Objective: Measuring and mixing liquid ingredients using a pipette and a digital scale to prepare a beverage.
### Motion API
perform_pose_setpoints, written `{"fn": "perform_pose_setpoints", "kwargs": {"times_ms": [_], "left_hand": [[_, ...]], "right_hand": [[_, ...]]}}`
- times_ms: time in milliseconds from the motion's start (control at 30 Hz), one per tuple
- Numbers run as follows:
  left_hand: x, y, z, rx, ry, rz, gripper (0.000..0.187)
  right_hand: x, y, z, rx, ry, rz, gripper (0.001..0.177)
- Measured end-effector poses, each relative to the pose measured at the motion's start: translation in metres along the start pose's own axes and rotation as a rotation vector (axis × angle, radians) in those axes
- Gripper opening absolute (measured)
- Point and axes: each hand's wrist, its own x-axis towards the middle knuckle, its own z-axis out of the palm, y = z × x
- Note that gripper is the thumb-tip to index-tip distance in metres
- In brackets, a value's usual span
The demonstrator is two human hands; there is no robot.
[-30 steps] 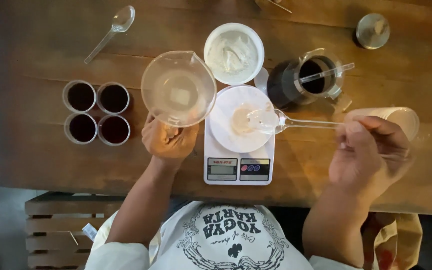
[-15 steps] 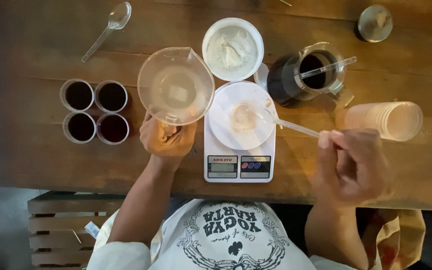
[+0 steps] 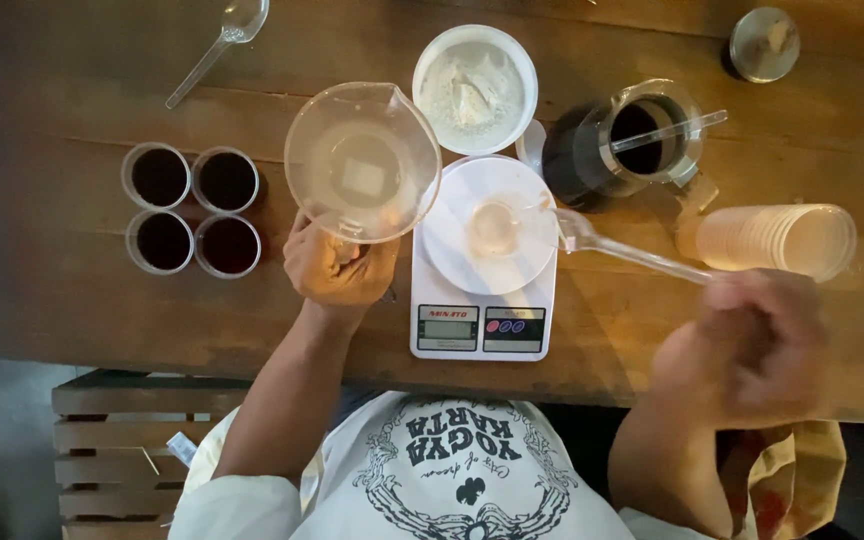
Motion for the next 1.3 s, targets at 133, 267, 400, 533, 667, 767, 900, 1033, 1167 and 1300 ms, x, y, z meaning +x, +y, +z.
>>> {"fn": "perform_pose_setpoints", "kwargs": {"times_ms": [133,267,400,533,667,767,900,1033,1167,1300], "left_hand": [[0.002,0.001,-0.001,-0.012,-0.037,0.0,0.063],[0.006,0.005,0.0,-0.007,-0.052,0.044,0.059],[-0.01,-0.011,-0.003,-0.029,-0.074,0.086,0.046],[-0.011,-0.009,-0.005,-0.037,-0.115,0.067,0.046],[0.008,0.008,-0.005,-0.03,-0.135,0.053,0.043],[0.007,0.008,-0.002,-0.034,-0.134,0.06,0.046],[-0.002,0.002,-0.002,-0.005,-0.12,0.058,0.042],[0.007,0.01,-0.003,-0.004,-0.131,0.028,0.051],[0.007,0.009,-0.003,-0.035,-0.123,0.031,0.049],[0.005,0.003,-0.007,-0.079,-0.175,0.043,0.036]], "right_hand": [[0.008,-0.006,-0.004,0.029,0.097,0.187,0.027],[0.026,-0.03,0.024,0.189,-0.072,0.029,0.021],[0.082,-0.055,0.061,0.186,-0.953,-0.333,0.014],[0.053,-0.073,0.103,-0.032,-0.604,-0.479,0.014],[0.049,-0.067,0.128,0.097,-0.739,-0.458,0.009],[0.044,-0.066,0.129,0.168,-0.809,-0.227,0.011],[0.049,-0.071,0.12,0.228,-0.825,0.244,0.009],[0.029,-0.046,0.111,0.257,-0.599,0.454,0.012],[0.02,-0.035,0.108,0.393,-0.325,0.637,0.011],[0.019,-0.036,0.105,0.408,-0.229,0.685,0.009]]}}
